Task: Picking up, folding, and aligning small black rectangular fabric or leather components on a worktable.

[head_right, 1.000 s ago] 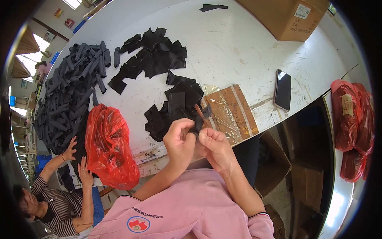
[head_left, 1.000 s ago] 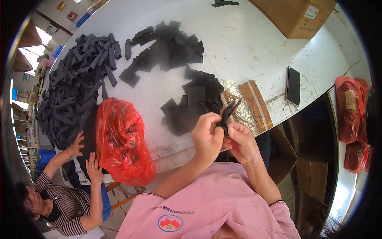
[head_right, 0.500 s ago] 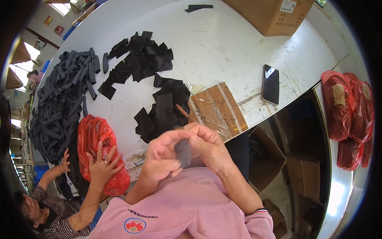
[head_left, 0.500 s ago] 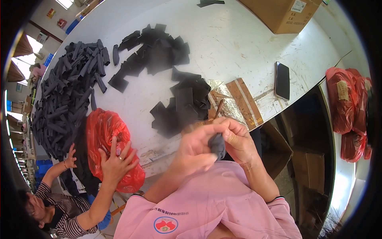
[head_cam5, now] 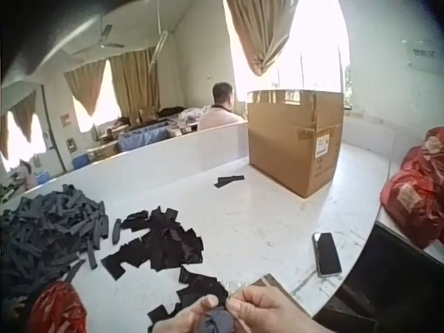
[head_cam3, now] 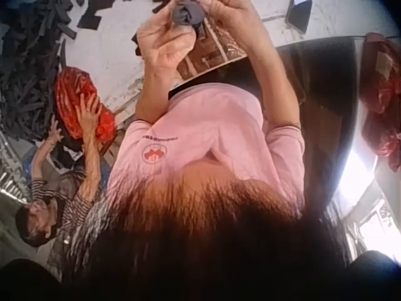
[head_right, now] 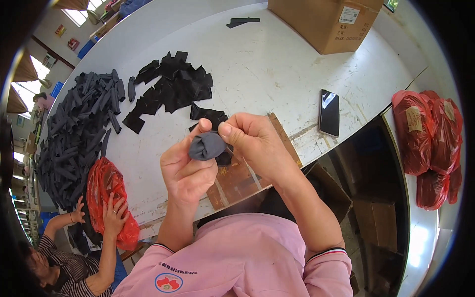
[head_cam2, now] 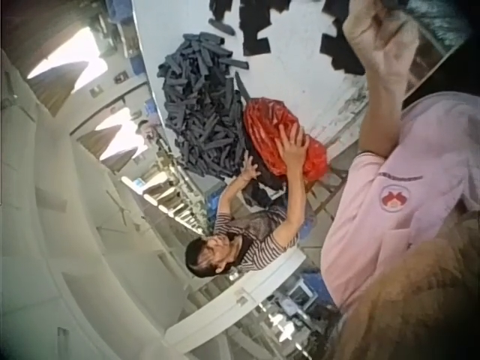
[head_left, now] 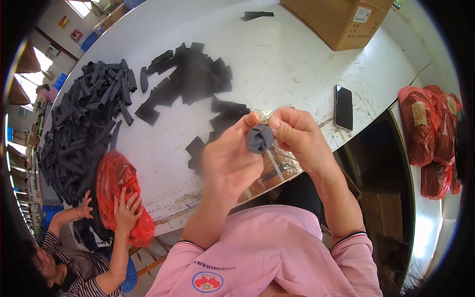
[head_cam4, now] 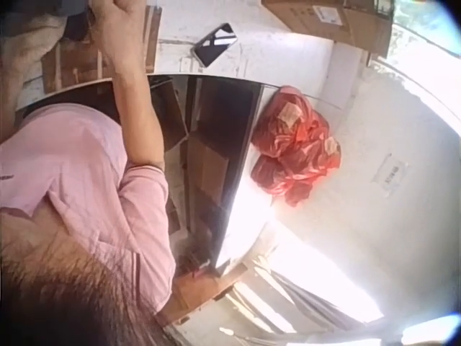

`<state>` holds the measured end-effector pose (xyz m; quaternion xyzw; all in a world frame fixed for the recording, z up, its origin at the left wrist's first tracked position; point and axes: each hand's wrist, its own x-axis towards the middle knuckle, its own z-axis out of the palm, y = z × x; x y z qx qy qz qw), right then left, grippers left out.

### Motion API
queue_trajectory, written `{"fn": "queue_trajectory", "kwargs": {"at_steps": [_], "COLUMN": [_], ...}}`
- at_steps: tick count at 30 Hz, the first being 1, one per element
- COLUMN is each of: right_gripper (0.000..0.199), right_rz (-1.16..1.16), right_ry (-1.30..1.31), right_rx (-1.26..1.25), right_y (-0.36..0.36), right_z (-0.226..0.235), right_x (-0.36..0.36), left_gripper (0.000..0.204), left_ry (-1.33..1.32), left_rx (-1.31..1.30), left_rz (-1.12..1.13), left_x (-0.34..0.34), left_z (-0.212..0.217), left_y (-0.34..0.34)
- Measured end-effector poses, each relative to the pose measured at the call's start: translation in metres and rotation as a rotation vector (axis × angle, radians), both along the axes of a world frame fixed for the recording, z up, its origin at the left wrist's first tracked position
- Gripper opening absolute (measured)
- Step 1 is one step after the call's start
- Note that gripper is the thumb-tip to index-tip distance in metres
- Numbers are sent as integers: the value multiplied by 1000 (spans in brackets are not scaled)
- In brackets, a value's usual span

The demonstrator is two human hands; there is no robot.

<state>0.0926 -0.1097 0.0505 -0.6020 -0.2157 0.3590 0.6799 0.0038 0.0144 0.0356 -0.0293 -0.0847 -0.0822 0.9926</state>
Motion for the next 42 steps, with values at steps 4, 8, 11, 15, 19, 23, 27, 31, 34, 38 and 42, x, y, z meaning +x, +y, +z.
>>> {"fn": "queue_trajectory", "kwargs": {"at_steps": [4,8,11,15,19,23,27,31,34,38,42], "right_gripper": [22,21,20,18,13,8,4,6,6,8,7], "right_rz": [40,6,125,-33,-106,-53,-25,-71,-72,-70,-21], "right_ry": [311,209,175,270,161,82,72,191,139,11,258], "right_rx": [140,40,95,39,80,84,92,107,42,45,23], "right_y": [-5,3,11,5,0,9,-3,-8,-6,9,-1], "right_z": [-47,-37,-20,-47,-54,-35,-68,-83,-59,-22,-78], "right_x": [-2,7,9,2,2,5,10,-1,1,-4,1], "left_gripper": [28,23,30,16,18,23,17,13,15,16,14], "left_ry": [332,232,83,428,342,244,249,323,392,173,461], "left_rx": [27,-132,-375,-229,-39,415,939,633,377,165,579], "left_rz": [46,18,70,138,154,336,490,391,262,178,250], "left_x": [2,13,5,9,11,-5,-8,-3,0,-5,-6], "left_z": [-49,-44,-25,-58,-53,-6,-12,-54,-47,-27,-63], "left_y": [2,1,-2,-8,-13,-18,-27,-22,-15,-12,-15]}}
